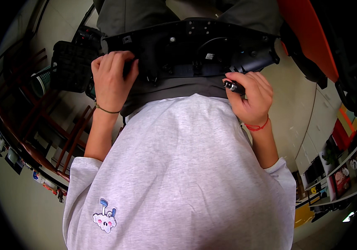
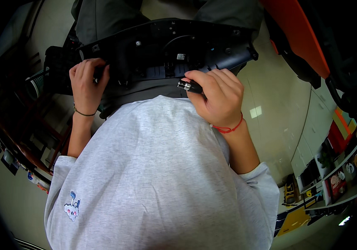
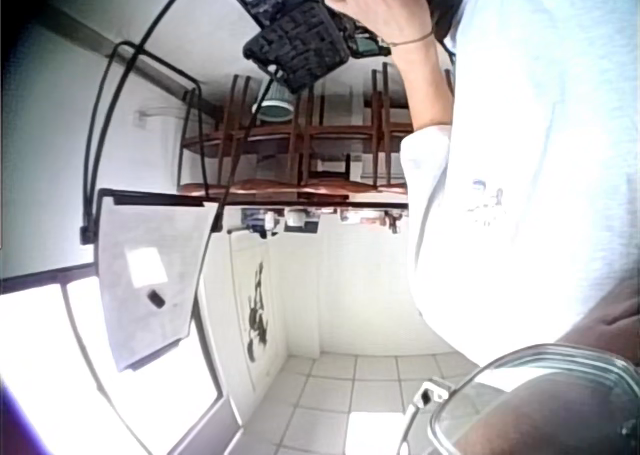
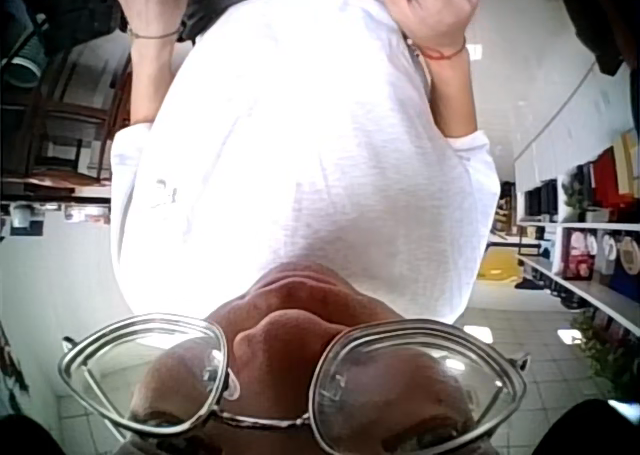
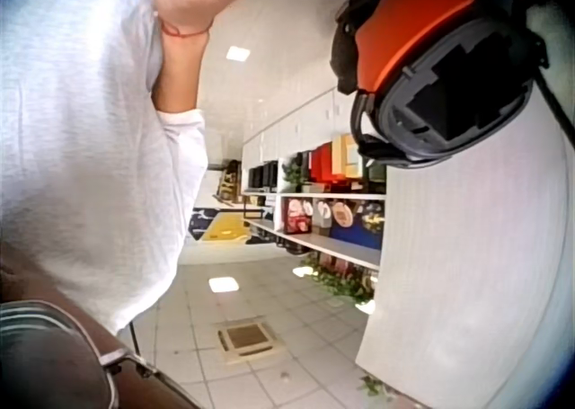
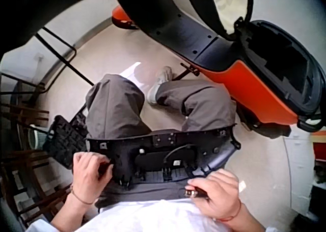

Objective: The person unscrews and removes components from a motorcycle dashboard panel using a screwdriver, then handles a smaller black electronic component and a wiring harness by hand.

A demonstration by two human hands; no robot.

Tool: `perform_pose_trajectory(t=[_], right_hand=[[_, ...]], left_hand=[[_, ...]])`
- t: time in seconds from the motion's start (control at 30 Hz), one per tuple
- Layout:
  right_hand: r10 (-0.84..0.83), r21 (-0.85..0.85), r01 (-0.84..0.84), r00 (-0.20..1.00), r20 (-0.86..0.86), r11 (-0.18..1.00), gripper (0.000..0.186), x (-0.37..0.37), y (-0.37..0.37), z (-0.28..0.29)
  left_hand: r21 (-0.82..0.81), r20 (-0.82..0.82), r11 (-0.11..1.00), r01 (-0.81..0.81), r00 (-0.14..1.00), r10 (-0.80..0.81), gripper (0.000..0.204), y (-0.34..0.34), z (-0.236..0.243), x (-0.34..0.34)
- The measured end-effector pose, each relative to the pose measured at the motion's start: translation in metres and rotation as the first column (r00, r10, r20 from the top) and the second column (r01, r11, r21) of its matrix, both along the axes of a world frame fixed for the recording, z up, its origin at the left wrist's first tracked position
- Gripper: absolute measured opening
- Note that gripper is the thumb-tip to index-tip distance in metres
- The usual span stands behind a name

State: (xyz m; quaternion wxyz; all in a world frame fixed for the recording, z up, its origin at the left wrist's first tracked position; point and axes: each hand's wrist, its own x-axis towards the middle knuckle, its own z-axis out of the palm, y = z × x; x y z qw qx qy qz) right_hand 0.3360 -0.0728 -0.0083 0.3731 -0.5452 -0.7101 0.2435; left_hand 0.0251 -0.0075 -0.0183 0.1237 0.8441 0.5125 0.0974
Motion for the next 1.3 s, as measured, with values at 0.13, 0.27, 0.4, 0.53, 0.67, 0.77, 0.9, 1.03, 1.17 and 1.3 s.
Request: perform_pose_trajectory(t=[0.13, 0.27, 0.4, 0.53, 0.67, 0.77, 0.9, 1.03, 1.17, 1.3], right_hand=[[0.011, -0.004, -0.01, 1.0, 0.029, 1.0, 0.03, -0.001, -0.002, -0.006], [0.025, -0.023, -0.023, 0.998, 0.052, 0.999, 0.03, -0.001, -0.003, -0.011], [0.048, -0.041, -0.045, 0.997, 0.061, 0.998, 0.03, -0.001, -0.003, -0.012], [0.033, -0.147, -0.016, 0.993, 0.116, 0.989, 0.027, -0.004, -0.006, -0.015], [-0.062, -0.2, 0.083, 0.992, 0.111, 0.976, 0.019, -0.003, -0.007, -0.016], [-0.261, -0.31, 0.233, 0.964, -0.053, 0.922, 0.015, 0.002, -0.015, 0.002], [-0.436, -0.445, 0.272, 0.841, -0.321, 0.853, 0.016, 0.014, -0.021, 0.031], [-0.452, -0.434, 0.287, 0.822, -0.345, 0.854, 0.019, 0.021, -0.023, 0.038], [-0.459, -0.467, 0.244, 0.779, -0.427, 0.85, 0.019, 0.019, -0.024, 0.039], [-0.476, -0.464, 0.263, 0.765, -0.434, 0.846, 0.018, 0.019, -0.02, 0.04]], left_hand=[[-0.058, 0.068, 0.998, -0.026, 0.997, 0.03, 0.023, -0.002, 0.005, -0.001], [-0.079, 0.147, 0.995, -0.06, 0.987, 0.071, 0.024, -0.004, 0.017, -0.002], [-0.271, 0.336, 0.954, -0.125, 0.917, 0.216, 0.023, -0.009, 0.032, 0.007], [-0.76, 0.512, 0.649, 0.025, 0.639, 0.575, 0.016, -0.023, 0.036, 0.028], [-0.906, 0.36, 0.225, 0.359, 0.372, 0.856, 0.014, -0.032, 0.022, 0.063], [-0.902, 0.288, 0.095, 0.422, 0.423, 0.859, 0.016, -0.029, 0.001, 0.094], [-0.8, 0.264, 0.033, 0.6, 0.302, 0.916, 0.018, -0.024, -0.027, 0.119], [-0.717, 0.235, -0.017, 0.697, 0.264, 0.935, 0.016, -0.015, -0.031, 0.132], [-0.675, 0.252, -0.028, 0.737, 0.266, 0.93, 0.014, -0.015, -0.031, 0.128], [-0.647, 0.312, 0.011, 0.763, 0.251, 0.916, 0.016, -0.016, -0.032, 0.127]])
